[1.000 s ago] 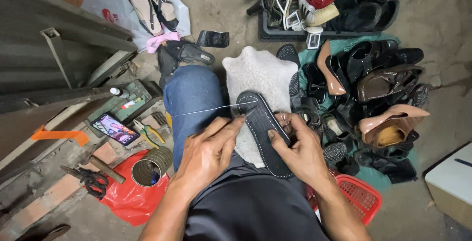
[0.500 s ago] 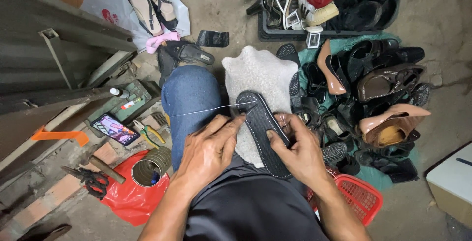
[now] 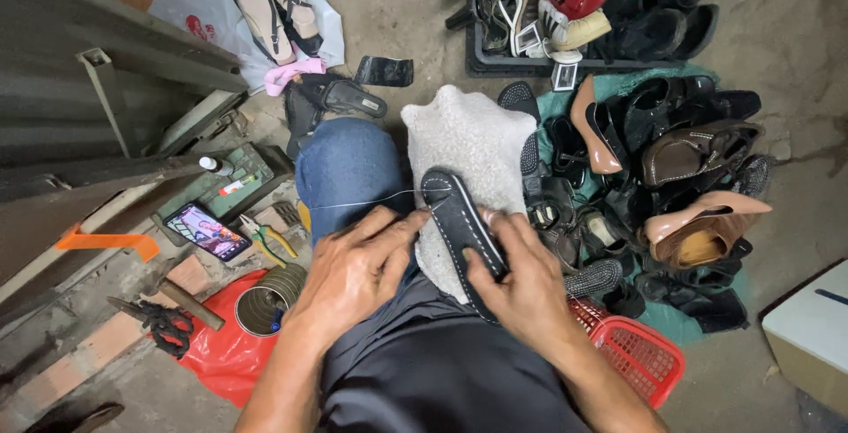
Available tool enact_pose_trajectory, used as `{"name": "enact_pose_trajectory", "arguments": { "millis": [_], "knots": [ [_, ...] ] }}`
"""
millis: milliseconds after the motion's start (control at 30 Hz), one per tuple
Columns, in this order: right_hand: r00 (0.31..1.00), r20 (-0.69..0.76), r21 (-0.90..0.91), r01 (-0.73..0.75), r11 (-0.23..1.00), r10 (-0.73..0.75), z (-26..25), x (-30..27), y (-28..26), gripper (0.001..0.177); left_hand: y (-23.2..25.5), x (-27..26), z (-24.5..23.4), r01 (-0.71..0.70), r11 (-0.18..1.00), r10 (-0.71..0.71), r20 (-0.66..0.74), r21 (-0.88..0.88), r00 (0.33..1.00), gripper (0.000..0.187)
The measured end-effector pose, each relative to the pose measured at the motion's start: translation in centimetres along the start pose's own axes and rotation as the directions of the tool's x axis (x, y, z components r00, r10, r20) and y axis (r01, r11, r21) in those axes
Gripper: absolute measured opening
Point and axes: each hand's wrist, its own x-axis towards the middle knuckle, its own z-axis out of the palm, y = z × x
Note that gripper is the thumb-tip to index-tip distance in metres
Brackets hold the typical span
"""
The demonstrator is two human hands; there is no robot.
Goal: Hand-stitching the sole of a shoe using a needle and thread.
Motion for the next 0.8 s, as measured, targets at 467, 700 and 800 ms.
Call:
{"name": "enact_pose_trajectory", "arguments": {
  "millis": [467, 700, 800],
  "knots": [
    [0.943, 0.259, 0.056, 0.201, 0.978, -0.209, 3.1, 2.0, -1.8, 0.069, -4.8, -1.4, -3.0, 0.132, 0.988, -0.142, 0.146, 0.078, 0.979, 0.04],
    [0.956, 0.234, -0.027, 0.186, 0.982, -0.175, 3.5, 2.2, -0.8, 0.063, -6.2, 1.0, -2.7, -0.054, 0.998, 0.048, 0.201, 0.023, 0.979, 0.029],
    [0.954, 0.241, -0.014, 0.187, 0.982, -0.178, 3.3, 2.6, -1.0, 0.064, -6.3, 1.5, -1.8, -0.069, 0.998, 0.066, 0.207, 0.008, 0.976, 0.029]
  ]
}}
